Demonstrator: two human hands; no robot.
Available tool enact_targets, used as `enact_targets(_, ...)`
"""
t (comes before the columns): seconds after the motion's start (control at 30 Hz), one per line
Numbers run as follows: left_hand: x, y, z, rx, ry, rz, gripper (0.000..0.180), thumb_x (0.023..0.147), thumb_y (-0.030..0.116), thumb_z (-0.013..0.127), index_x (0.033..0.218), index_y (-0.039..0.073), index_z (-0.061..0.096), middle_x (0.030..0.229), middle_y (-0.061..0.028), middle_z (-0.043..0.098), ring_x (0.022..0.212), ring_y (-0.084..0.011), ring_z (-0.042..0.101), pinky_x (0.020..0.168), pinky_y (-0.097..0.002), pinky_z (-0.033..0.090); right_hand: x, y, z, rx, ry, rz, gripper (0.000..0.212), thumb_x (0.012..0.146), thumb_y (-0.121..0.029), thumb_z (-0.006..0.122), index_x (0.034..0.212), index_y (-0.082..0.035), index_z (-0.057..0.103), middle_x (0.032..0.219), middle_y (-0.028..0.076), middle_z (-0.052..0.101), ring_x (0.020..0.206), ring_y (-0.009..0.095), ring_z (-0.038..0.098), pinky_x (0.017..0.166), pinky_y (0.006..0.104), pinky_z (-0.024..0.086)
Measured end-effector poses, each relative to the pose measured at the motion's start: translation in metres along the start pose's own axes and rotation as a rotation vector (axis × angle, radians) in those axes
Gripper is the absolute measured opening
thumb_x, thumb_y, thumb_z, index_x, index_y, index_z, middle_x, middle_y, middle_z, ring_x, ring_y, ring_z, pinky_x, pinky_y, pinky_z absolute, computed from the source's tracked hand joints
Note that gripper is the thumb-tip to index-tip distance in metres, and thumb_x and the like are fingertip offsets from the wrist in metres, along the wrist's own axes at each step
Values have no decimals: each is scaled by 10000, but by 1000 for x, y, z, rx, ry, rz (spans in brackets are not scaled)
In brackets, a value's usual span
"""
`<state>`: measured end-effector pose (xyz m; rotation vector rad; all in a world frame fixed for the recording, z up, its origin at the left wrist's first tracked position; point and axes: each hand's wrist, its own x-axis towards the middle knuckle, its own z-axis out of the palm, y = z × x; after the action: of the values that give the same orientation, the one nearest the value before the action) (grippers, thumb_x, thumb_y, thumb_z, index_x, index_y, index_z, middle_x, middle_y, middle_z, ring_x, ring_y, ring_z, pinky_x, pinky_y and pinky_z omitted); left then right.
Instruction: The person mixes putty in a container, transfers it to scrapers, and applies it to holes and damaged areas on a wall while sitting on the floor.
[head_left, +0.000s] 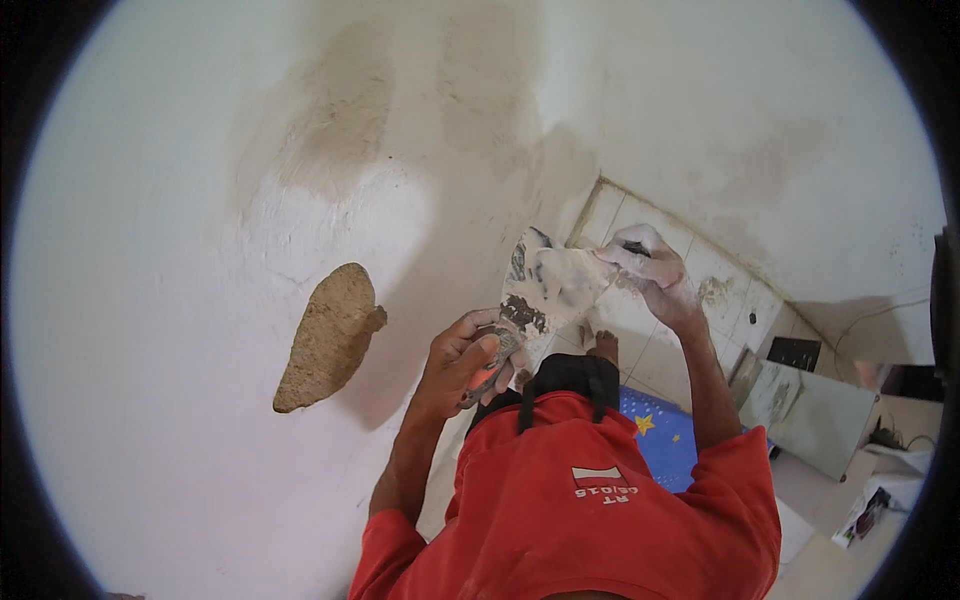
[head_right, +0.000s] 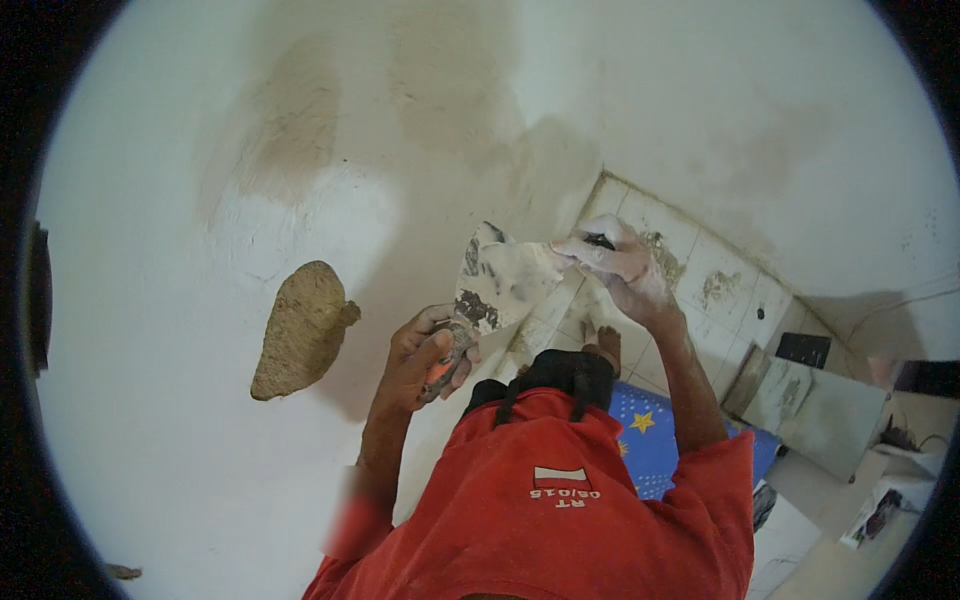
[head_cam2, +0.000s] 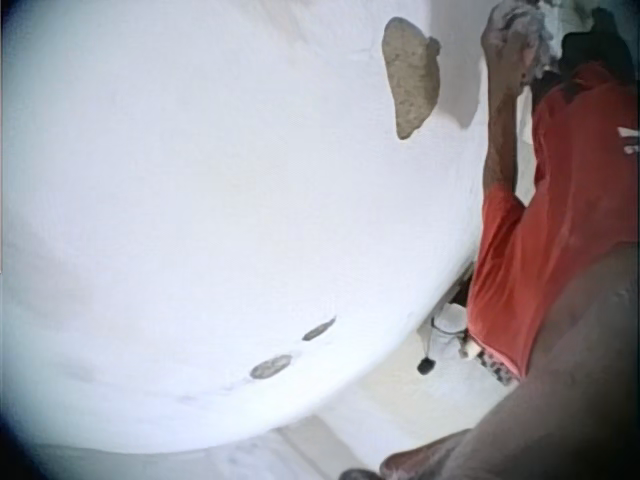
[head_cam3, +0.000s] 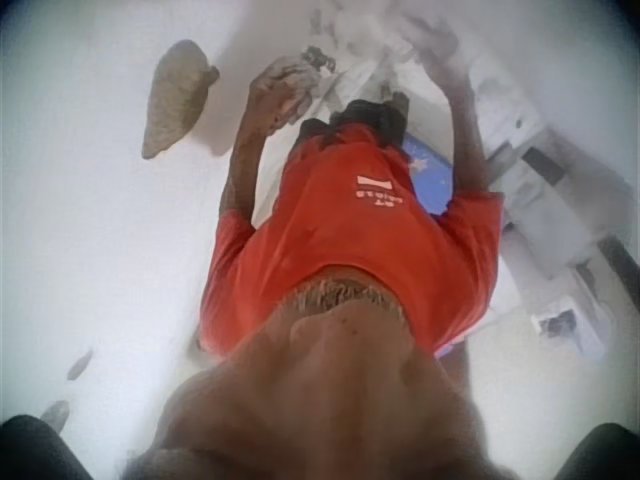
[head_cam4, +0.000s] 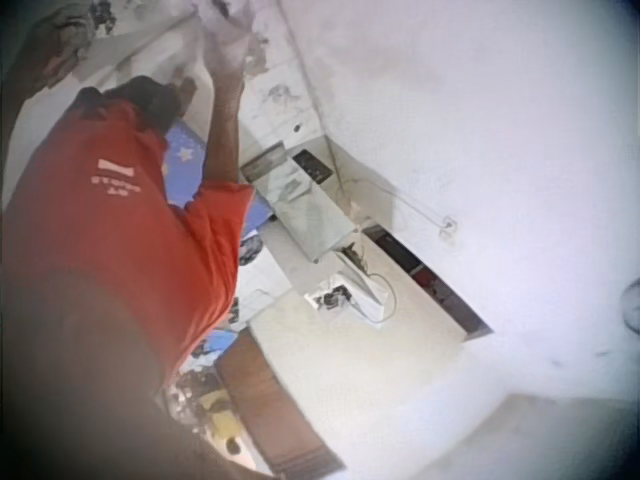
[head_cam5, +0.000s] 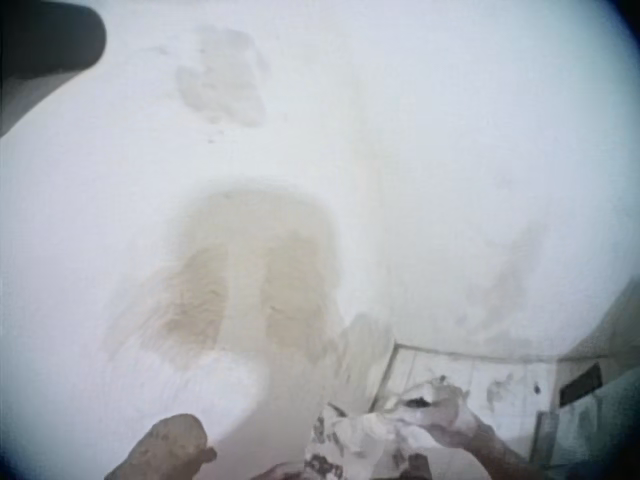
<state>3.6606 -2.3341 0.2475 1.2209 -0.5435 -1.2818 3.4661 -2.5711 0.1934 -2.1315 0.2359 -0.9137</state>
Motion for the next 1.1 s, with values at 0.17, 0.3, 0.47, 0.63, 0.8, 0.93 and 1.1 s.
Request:
enact_targets(0.17, 6, -10, 5, 51, 31, 90, 320, 953, 227, 596, 1151, -20, 545, 803, -157, 650, 493, -142, 556, 357, -234, 409, -3, 17, -15, -252, 11, -88, 400, 806, 49, 634, 1153, -143, 688, 1021, 83, 590, 944, 261, 580, 806, 382, 457)
enact_targets(0.3, 17, -14, 20, 12, 47, 158, 311, 961, 227, 587, 1151, -16, 548, 846, -149, 655, 526, -146, 574, 393, -240, 436, -26, 50, -10, -315, 40, 93, 378, 842, 55, 602, 1167, -123, 674, 1024, 84, 597, 923, 242, 593, 784, 338, 485)
enact_targets(0.47, 56, -42, 49, 34, 148, 106, 303, 970, 224, 581, 1164, -8, 558, 904, -115, 663, 669, -143, 613, 554, -250, 497, -25, 25, 13, 409, 192, 887, 241, 939, -90, 588, 1162, -32, 655, 1009, 65, 655, 866, 180, 626, 761, 304, 536)
enact_targets(0.63, 86, -80, 75, 90, 263, 212, 310, 986, 235, 565, 1195, 7, 563, 804, -16, 590, 597, -53, 524, 486, -193, 412, -13, 20, 52, 1195, 538, 876, 267, 921, -148, 641, 1153, -17, 634, 1042, 55, 691, 930, 146, 665, 787, 289, 556)
enact_targets(0.8, 86, -84, 76, -59, 211, 1, 300, 972, 247, 578, 1190, 43, 603, 958, 2, 610, 768, -46, 518, 626, -214, 444, -7, 36, 66, 1139, 584, 836, 281, 923, -110, 625, 1177, 9, 605, 1101, 90, 677, 967, 162, 668, 813, 303, 559)
enact_targets(0.93, 84, -79, 76, -122, 160, -68, 280, 984, 238, 564, 1181, 42, 601, 963, -7, 614, 773, -48, 525, 624, -220, 454, -4, 40, 64, 1324, 420, 682, 320, 941, -86, 591, 1237, 25, 548, 1189, 112, 634, 1025, 180, 648, 882, 323, 542)
enact_targets(1.1, 87, -80, 84, -56, 222, 51, 286, 996, 239, 554, 1194, 35, 592, 958, -8, 625, 780, -49, 556, 644, -231, 495, -31, 18, 76, 1425, 526, 813, 413, 936, -134, 610, 1306, 13, 498, 1256, 120, 587, 1110, 202, 594, 934, 348, 495)
